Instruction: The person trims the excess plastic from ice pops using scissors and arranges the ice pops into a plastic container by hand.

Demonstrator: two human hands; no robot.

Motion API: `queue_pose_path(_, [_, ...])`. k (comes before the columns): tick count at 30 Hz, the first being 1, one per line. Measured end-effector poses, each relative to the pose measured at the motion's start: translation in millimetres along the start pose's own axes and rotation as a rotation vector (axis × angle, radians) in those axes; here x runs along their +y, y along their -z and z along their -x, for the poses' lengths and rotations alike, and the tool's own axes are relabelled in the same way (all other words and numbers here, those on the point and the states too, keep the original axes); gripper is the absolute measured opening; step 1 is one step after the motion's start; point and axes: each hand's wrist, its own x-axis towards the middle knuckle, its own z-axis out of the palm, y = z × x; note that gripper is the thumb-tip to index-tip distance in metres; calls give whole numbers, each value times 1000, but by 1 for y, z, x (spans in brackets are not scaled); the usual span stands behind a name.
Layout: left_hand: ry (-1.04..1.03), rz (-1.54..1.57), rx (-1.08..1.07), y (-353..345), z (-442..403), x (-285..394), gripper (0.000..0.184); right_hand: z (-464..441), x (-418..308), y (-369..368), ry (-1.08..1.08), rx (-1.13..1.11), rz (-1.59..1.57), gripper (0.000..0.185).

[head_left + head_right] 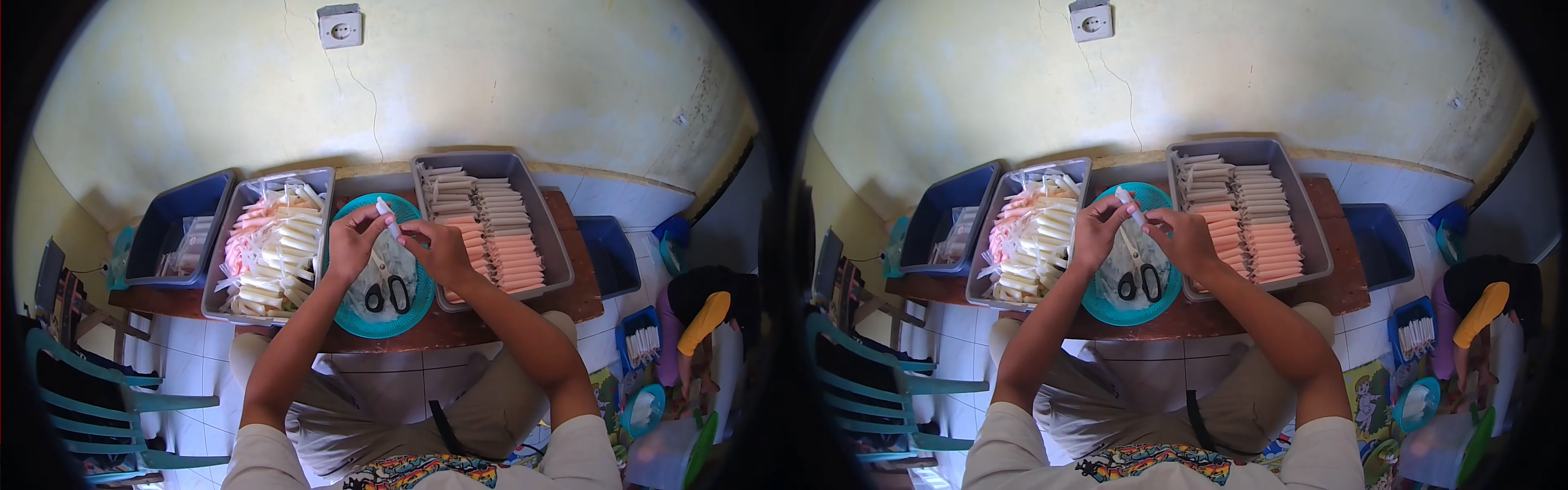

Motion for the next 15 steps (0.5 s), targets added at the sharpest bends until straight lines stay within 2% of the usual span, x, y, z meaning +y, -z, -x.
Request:
queue_pose_path(7, [-40,-262,58,23,20,7,28,-11,-19,-12,79,94,-113,35])
queue_pose_path(9, [-145,-386,42,27,23,7,29,-14,-21,-16,117,165,-123,38])
queue_pose_path(13, [-84,-413,-2,26,33,21,30,-16,-23,-20,83,131,-111,35])
queue_pose_path(15, [39,-477,-99,25,36,27,32,-18,-16,-24,21,88,-235,29])
